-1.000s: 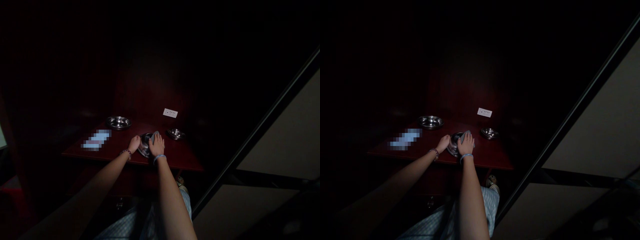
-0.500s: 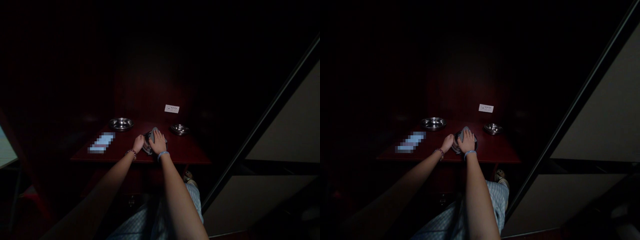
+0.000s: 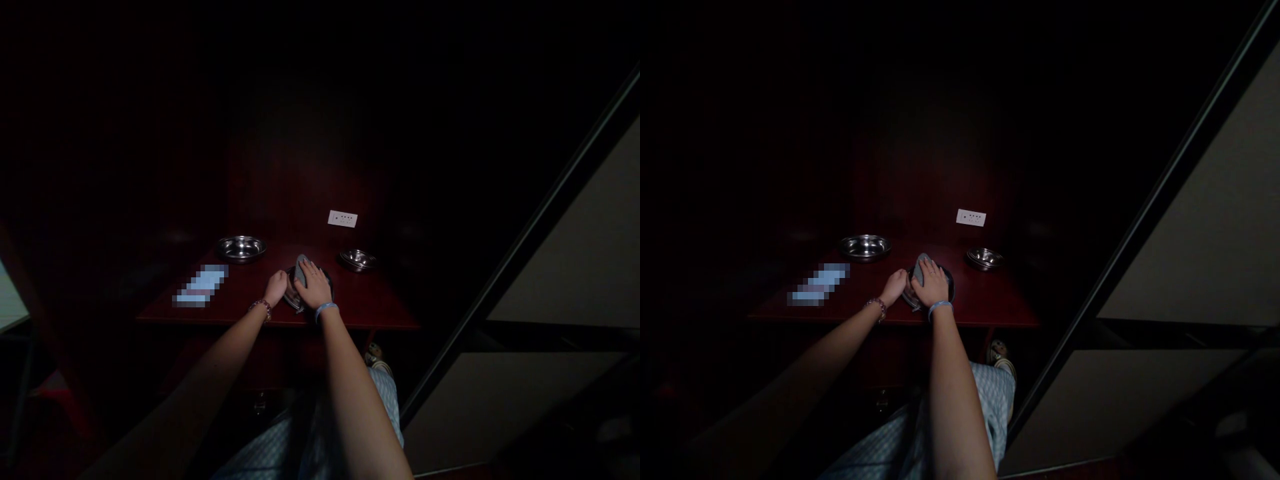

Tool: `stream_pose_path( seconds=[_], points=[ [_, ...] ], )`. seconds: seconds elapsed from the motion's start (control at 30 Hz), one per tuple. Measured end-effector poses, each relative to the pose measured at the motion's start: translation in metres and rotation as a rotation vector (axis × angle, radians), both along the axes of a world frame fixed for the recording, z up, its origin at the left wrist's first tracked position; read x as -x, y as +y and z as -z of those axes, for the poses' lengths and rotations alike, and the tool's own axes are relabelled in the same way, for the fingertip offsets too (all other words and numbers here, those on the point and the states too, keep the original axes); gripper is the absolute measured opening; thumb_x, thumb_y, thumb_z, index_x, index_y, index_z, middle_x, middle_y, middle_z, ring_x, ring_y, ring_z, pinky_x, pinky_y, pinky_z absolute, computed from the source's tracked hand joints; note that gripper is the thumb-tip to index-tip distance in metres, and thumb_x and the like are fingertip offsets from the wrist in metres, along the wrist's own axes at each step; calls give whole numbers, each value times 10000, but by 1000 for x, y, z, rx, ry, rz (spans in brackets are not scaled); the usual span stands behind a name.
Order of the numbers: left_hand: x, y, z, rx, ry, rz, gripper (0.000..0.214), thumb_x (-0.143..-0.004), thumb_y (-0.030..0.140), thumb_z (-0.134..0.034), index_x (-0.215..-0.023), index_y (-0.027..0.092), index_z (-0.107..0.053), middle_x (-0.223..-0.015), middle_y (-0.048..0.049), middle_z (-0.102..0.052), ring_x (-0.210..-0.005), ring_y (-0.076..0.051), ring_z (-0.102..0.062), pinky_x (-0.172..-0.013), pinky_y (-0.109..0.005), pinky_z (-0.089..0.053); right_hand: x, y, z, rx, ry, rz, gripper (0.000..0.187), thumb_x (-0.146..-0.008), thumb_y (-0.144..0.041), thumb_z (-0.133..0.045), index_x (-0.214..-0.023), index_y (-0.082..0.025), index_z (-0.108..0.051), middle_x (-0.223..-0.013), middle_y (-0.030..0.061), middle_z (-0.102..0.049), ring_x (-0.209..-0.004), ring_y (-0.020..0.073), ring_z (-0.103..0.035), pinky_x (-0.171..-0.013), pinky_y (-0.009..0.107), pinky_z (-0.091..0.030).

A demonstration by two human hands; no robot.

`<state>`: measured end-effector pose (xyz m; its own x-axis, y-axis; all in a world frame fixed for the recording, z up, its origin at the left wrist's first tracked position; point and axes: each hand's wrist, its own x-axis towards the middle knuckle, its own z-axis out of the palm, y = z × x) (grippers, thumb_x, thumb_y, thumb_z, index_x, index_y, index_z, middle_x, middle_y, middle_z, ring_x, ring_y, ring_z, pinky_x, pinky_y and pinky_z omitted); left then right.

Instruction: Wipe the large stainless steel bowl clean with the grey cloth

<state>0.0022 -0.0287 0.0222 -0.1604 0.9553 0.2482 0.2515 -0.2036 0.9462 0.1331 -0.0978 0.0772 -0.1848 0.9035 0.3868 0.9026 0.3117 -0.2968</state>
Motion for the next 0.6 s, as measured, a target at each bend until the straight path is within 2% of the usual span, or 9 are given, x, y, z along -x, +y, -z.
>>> stream_pose_path(
  seconds=[0.13,0.23,0.4,0.47,0.6],
  points=[
    [-1,-4,-2,33,8,-14,357,-935,185,-402,-584,234,-449,-619,6,-533,-636,-170,-527,-666,-304,-391,-8,4,-1,79,103,252,615,-1007,-359,-400,-1587,-154,-384,-1663,73,-341,-1563,225,-244,-1283,406,-137],
    [-1,-6,-4,33,4,-18,352,-934,186,-402,-588,234,-439,-616,11,-527,-636,-166,-520,-657,-295,-383,-15,7,1,120,187,365,640,-1003,-373,-392,-1591,-123,-367,-1666,108,-330,-1557,252,-260,-1270,407,-182],
    [-1,-8,-4,14,-4,-22,348,-922,181,-412,-578,230,-438,-625,8,-540,-647,-162,-527,-658,-286,-388,-23,10,9,117,359,472,657,-984,-403,-383,-1559,-87,-404,-1567,229,-453,-1413,353,-486,-1138,493,-388],
    [-1,-8,-5,4,-12,-21,348,-919,181,-415,-576,230,-443,-618,8,-543,-645,-164,-530,-659,-288,-396,-24,12,12,111,375,494,666,-978,-408,-378,-1544,-60,-415,-1516,270,-494,-1336,384,-553,-1075,522,-435],
    [-1,-9,-5,-8,-21,-35,348,-915,171,-413,-573,231,-446,-613,9,-539,-640,-165,-530,-673,-294,-412,-21,14,15,74,316,481,660,-987,-385,-364,-1544,-32,-404,-1520,281,-486,-1372,375,-527,-1098,506,-422]
  ],
)
